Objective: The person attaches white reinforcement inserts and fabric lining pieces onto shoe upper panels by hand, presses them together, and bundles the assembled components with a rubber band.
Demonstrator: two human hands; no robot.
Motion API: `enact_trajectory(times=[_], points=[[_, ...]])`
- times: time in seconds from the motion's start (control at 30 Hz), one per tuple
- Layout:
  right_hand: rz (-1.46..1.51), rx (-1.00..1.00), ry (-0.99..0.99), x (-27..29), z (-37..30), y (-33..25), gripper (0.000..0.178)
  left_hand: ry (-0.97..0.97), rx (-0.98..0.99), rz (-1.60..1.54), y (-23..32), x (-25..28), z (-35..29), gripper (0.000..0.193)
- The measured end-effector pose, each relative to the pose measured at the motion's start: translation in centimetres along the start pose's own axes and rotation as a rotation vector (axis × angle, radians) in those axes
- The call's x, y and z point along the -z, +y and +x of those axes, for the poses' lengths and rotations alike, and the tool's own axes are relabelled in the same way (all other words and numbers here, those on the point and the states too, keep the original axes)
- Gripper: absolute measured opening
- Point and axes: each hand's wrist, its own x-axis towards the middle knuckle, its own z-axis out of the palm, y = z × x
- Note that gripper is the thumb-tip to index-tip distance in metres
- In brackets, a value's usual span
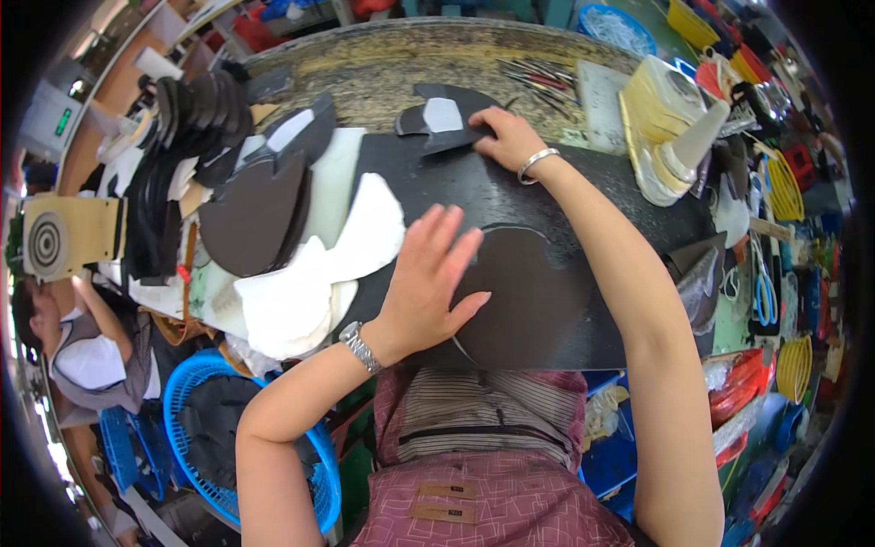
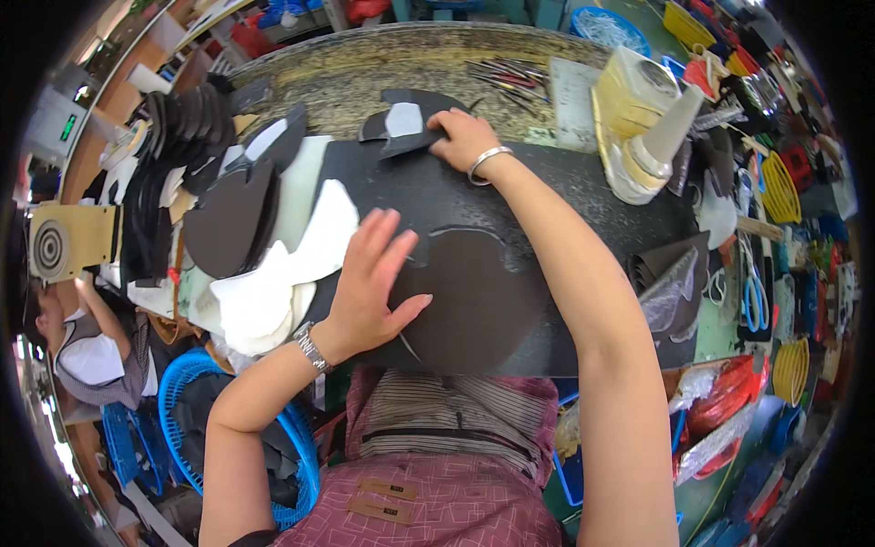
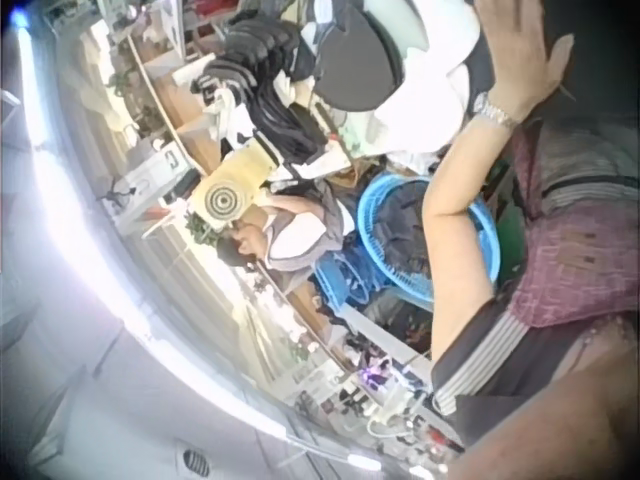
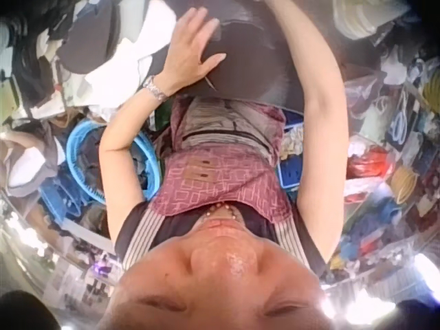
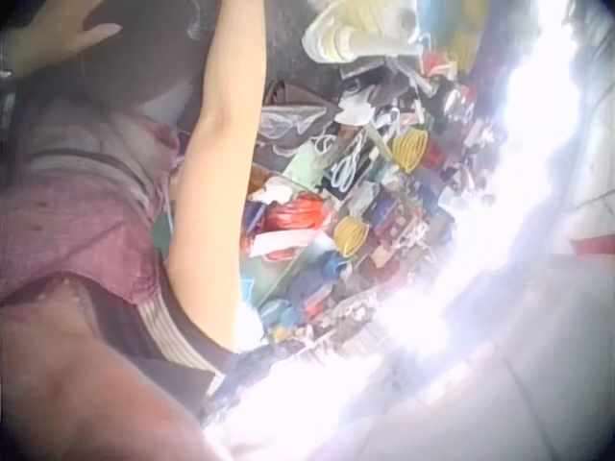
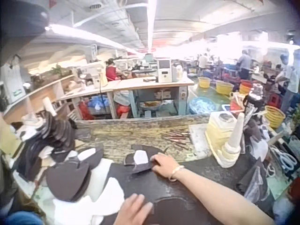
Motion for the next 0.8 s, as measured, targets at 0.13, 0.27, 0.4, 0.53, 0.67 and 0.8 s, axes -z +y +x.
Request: enact_trajectory(times=[0.13,0.27,0.4,0.53,0.67,0.8], points=[[-0.443,0.368,0.584,4.7,0.5,-5.6,0.011,-0.156,0.110,0.241,-2.5,3.4,-1.3,0.041],[-0.702,0.284,0.275,8.0,-6.4,-16.8,0.019,-0.436,0.294,0.466,-4.7,5.5,-1.7,0.021],[-0.526,0.084,-0.444,4.0,-15.2,-19.5,0.031,-0.486,0.236,0.473,-5.2,4.9,-0.5,0.014],[-0.241,0.070,-0.327,4.1,-16.1,-17.4,0.038,0.157,0.544,-0.001,-5.3,7.0,-1.1,0.011],[1.470,-0.567,-0.002,4.7,-12.8,-17.2,0.033,0.269,-0.354,0.433,-1.9,8.1,-2.1,0.018],[1.388,-0.433,0.110,4.0,-12.2,-16.2,0.016,0.155,-0.340,0.285,-0.4,6.5,-2.5,0.029]])
